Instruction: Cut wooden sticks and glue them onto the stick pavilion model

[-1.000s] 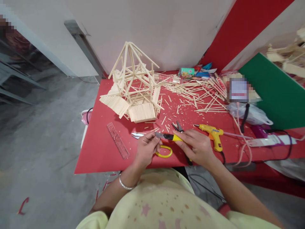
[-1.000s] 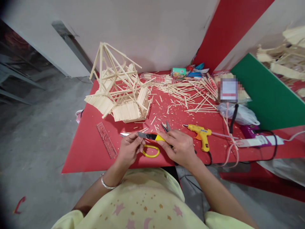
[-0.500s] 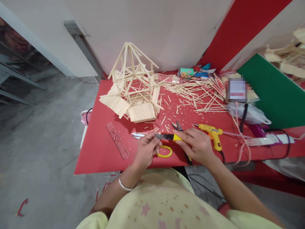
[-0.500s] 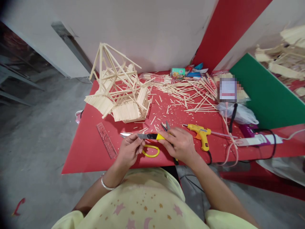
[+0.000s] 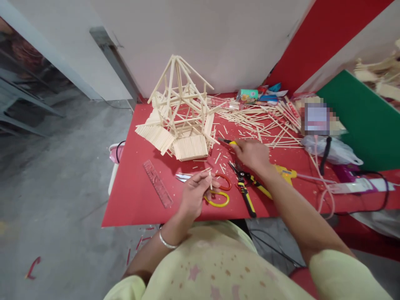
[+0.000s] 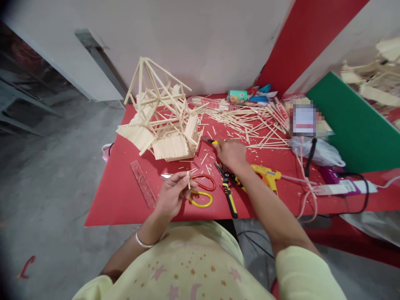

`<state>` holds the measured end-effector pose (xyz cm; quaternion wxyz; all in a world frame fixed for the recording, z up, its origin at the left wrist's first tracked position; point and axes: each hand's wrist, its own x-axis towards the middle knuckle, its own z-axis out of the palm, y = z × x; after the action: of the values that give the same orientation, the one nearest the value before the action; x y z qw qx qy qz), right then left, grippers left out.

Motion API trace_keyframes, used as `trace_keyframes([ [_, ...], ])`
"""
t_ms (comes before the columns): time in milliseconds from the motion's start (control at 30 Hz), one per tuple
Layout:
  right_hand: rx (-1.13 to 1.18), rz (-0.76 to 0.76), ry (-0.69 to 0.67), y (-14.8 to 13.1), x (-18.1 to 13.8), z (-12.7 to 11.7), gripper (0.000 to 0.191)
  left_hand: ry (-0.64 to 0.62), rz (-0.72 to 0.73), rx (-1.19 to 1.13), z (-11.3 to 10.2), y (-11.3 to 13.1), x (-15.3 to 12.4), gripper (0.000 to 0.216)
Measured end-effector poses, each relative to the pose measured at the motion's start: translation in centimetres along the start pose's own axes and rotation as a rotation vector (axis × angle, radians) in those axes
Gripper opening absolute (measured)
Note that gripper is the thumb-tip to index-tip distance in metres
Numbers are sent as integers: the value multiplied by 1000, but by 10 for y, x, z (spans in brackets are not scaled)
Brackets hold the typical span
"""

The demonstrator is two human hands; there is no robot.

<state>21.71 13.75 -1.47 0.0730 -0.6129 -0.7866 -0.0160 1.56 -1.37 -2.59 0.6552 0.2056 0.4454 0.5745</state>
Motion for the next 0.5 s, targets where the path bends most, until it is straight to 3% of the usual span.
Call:
trace_keyframes([
  [133, 35, -61, 61, -30, 8, 5, 41, 45, 51, -5, -3, 11, 4, 33],
  [267, 426, -264, 258, -53, -39, -9, 31, 87, 25, -71, -16, 15, 8, 33],
  [367, 733, -376, 233, -84, -81, -21, 15, 68, -37, -171, -18, 18, 9, 32],
  [433, 746, -401, 331, -105, -96, -21, 13, 42, -72, -231, -18, 23, 8, 31],
  [500, 688, -433, 423, -119, -99, -16, 22, 19, -100, -274, -18, 30, 6, 29],
])
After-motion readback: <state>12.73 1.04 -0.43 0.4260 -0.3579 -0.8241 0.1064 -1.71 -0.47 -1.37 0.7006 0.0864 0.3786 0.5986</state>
